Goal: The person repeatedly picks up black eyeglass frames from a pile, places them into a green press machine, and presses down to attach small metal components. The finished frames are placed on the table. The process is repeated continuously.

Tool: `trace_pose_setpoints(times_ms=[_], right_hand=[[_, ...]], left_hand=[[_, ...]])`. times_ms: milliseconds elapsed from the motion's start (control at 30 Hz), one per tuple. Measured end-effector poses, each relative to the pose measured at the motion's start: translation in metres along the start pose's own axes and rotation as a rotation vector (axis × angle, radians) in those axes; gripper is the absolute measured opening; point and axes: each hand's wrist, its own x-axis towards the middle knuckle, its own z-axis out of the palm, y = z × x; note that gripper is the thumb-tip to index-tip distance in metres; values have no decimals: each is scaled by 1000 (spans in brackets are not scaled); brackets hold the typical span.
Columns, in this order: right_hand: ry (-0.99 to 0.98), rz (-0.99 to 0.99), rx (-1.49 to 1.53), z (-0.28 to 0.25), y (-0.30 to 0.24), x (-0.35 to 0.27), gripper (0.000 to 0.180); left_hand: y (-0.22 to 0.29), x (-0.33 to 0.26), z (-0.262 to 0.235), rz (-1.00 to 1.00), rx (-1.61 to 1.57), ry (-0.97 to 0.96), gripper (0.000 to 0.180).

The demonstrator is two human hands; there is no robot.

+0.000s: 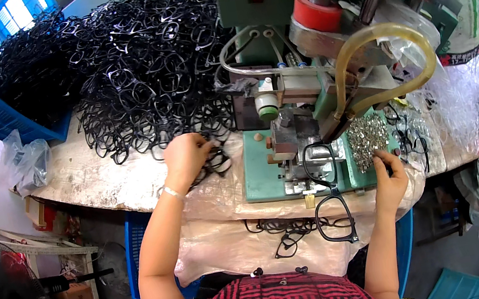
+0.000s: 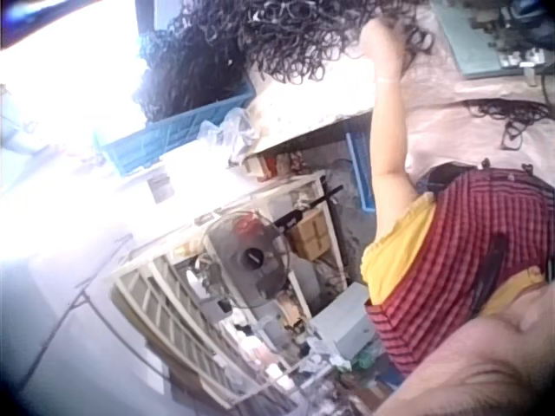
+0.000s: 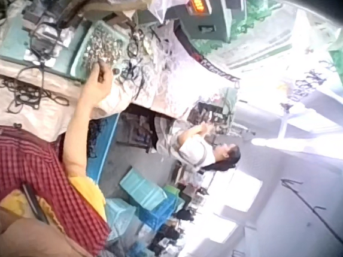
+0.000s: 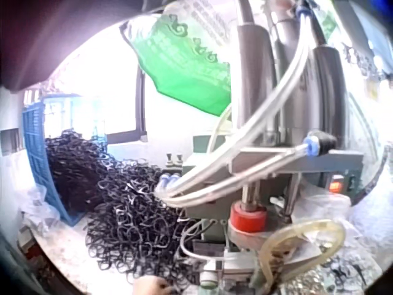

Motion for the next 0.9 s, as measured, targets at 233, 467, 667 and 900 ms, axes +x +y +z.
trace_pose_setpoints(times_ms=[233,467,667,900], right_hand=[[-297,-196,102,13,-86,16,12],[-281,-87,489,71,-101,20,40],[-279,9,585,67,-100,12,50],[-358,148,809,68,-124,-1,58]], left_hand=[[2,1,-46,-211,-1023,-103,13],[9,-51,-17,-456,-1654,-250,14],[69,-50,-65,231,-1539,125,11],[163,-36,-130,653,-1158,307,7]])
